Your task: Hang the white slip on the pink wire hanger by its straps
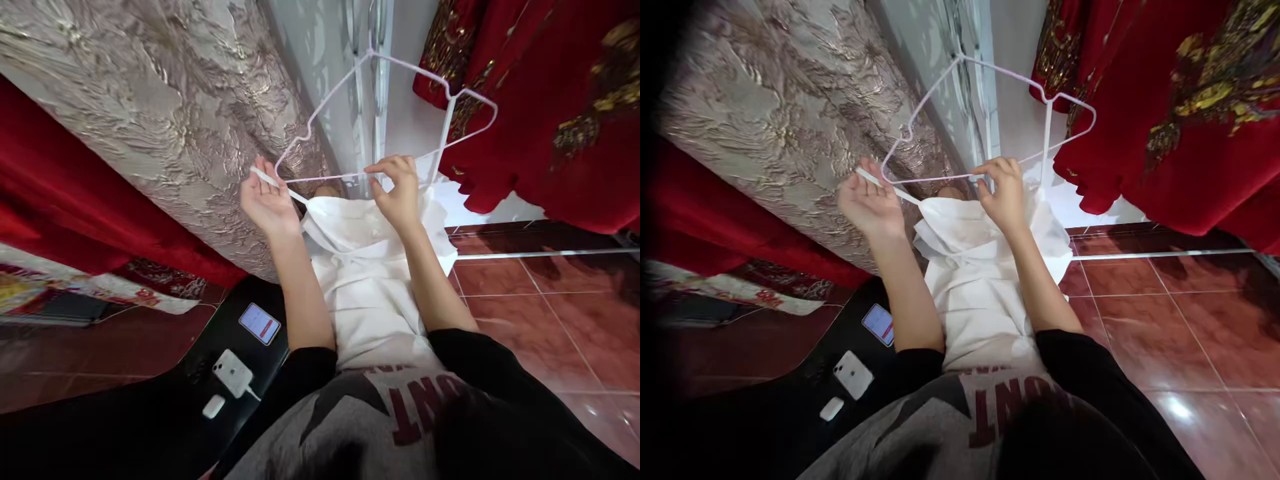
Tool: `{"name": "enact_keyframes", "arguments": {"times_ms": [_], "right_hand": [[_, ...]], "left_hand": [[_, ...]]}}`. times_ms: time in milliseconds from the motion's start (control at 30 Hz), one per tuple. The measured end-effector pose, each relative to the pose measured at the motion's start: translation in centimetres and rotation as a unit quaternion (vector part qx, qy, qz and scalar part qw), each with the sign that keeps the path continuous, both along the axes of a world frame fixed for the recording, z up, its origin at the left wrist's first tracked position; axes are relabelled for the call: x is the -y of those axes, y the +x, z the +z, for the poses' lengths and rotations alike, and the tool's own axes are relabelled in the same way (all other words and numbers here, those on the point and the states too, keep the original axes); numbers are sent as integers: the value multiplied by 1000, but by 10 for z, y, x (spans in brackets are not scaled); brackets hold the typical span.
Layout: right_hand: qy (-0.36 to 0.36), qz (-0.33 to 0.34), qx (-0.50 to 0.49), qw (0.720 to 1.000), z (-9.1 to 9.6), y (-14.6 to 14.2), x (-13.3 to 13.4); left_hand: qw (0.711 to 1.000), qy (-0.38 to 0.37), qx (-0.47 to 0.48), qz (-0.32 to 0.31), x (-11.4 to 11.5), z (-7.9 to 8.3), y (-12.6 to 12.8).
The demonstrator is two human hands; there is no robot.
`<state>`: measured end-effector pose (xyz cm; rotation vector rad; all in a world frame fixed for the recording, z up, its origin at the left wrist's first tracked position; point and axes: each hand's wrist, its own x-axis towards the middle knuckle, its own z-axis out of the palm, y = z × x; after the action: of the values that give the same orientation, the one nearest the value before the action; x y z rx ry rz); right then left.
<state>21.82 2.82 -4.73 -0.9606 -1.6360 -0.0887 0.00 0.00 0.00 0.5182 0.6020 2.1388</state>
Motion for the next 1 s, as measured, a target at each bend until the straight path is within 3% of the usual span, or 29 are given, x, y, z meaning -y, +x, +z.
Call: {"name": "enact_keyframes", "arguments": {"times_ms": [100,167,267,333,400,467,633,700,800,1000], "right_hand": [[-8,20,-5,1000,2,-5,5],[-12,51,2,999,5,-7,10],[0,85,-8,996,8,-2,18],[42,26,-79,996,7,11,18],[76,-73,-161,981,4,29,13],[47,-120,-195,972,1,48,6],[-109,-6,-192,975,7,56,7],[-112,14,-202,973,18,49,15],[-98,-16,-233,967,37,44,23],[-131,-8,-232,964,70,62,30]], "left_hand": [[997,-71,-7,-8,-8,-13,30],[993,-81,-51,-74,-9,-19,51],[968,-32,-154,-195,-6,-23,78],[958,3,-183,-221,-4,-25,88],[961,20,-182,-209,-3,-26,91],[964,20,-184,-191,-5,-28,89],[968,-2,-205,-146,-11,-28,83],[967,-9,-205,-150,-12,-27,83],[966,-21,-196,-168,-10,-26,85],[964,-31,-205,-168,-10,-25,86]]}}
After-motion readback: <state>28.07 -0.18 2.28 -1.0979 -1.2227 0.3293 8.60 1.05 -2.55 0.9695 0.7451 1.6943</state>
